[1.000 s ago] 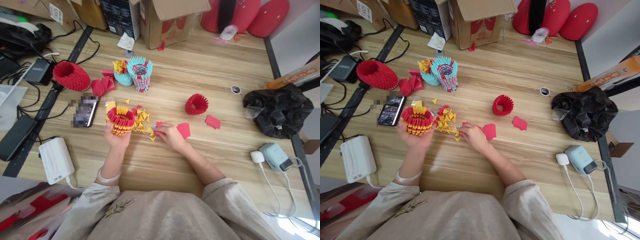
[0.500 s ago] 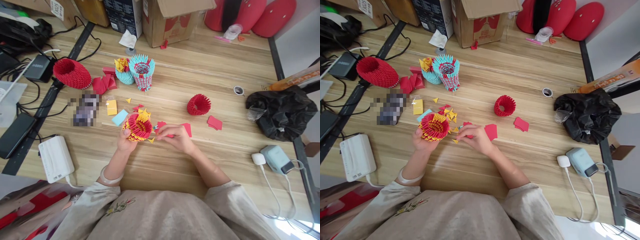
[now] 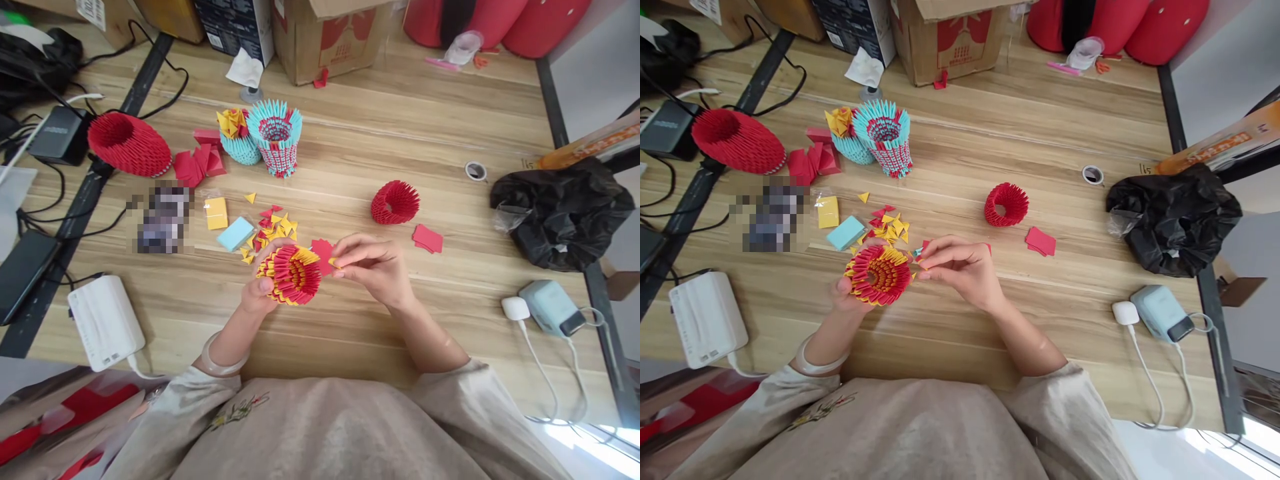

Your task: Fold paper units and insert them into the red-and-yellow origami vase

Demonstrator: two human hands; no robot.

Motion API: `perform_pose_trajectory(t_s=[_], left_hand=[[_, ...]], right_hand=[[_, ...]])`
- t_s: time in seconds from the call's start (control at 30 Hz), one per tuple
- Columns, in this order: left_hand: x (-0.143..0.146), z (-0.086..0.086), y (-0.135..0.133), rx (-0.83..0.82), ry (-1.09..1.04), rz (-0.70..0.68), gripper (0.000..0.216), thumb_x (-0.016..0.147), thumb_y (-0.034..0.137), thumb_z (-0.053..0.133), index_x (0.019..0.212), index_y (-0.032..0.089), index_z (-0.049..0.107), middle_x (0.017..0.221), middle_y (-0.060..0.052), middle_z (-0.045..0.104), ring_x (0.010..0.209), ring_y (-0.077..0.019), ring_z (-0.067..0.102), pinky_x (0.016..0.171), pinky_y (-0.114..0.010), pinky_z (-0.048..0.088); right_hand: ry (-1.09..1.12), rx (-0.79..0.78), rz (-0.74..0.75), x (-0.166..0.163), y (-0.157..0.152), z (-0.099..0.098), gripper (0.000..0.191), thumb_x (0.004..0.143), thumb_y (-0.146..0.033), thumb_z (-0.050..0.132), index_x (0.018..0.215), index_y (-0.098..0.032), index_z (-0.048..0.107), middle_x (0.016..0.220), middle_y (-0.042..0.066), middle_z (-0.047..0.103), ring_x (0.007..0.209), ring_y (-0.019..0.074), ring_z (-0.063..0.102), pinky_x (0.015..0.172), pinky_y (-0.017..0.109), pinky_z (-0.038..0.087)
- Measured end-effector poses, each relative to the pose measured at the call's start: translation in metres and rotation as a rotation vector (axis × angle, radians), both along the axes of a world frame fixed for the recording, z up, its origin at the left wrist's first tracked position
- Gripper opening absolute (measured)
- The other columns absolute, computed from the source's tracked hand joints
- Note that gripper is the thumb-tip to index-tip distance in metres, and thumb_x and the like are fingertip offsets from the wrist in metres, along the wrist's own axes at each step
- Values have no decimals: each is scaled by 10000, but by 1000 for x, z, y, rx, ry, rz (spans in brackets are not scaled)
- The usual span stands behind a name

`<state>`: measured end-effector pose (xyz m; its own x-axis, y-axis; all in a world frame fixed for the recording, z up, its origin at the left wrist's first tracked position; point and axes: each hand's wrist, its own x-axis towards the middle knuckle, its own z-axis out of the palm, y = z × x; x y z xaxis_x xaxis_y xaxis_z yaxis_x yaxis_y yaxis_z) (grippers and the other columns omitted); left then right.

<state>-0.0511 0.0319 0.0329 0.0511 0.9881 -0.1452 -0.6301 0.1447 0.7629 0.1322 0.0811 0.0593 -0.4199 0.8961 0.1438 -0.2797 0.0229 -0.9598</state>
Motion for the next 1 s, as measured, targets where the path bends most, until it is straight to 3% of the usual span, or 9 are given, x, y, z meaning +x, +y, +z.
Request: perform_pose_trajectory(t_s=[0.2,0.33,0.43,0.53,0.83,1.0], left_hand=[[-3,-2,0,17,-3,23,690,443,564,828,998,216,611,890,-90,683,988,-342,647,796,-492,569],[-4,-4,-2,11,10,36,674,458,572,821,996,221,618,822,-86,684,922,-336,666,750,-495,577],[-4,-3,-2,-4,32,41,672,445,583,819,982,230,623,800,-81,689,848,-318,676,707,-487,584],[-3,-2,-1,-7,48,43,667,437,585,819,974,237,632,795,-71,693,810,-302,677,686,-474,588],[-3,-4,-2,10,39,37,654,454,575,823,972,218,643,846,-91,702,795,-298,684,665,-454,596],[-3,-3,-2,14,29,43,647,462,570,823,982,225,651,839,-86,701,824,-312,685,706,-482,591]], right_hand=[[-35,-95,30,0,2,-4,215,650,-136,807,824,-258,774,880,22,675,795,102,645,670,208,586],[-16,-182,4,-1,1,-5,306,616,-158,833,891,-270,761,975,15,674,722,78,640,663,211,588],[8,-215,-8,-1,1,-4,178,583,-163,849,721,-219,752,836,19,707,702,102,660,621,216,584],[61,-321,-2,-3,2,-6,186,537,-205,876,641,-193,722,664,9,715,635,128,680,606,254,592],[183,-586,131,-3,3,-5,178,577,-245,860,683,-185,730,615,4,725,553,101,674,527,195,532],[172,-589,130,-4,4,-4,240,552,-166,856,753,-209,735,651,-26,723,537,54,616,507,161,486]])
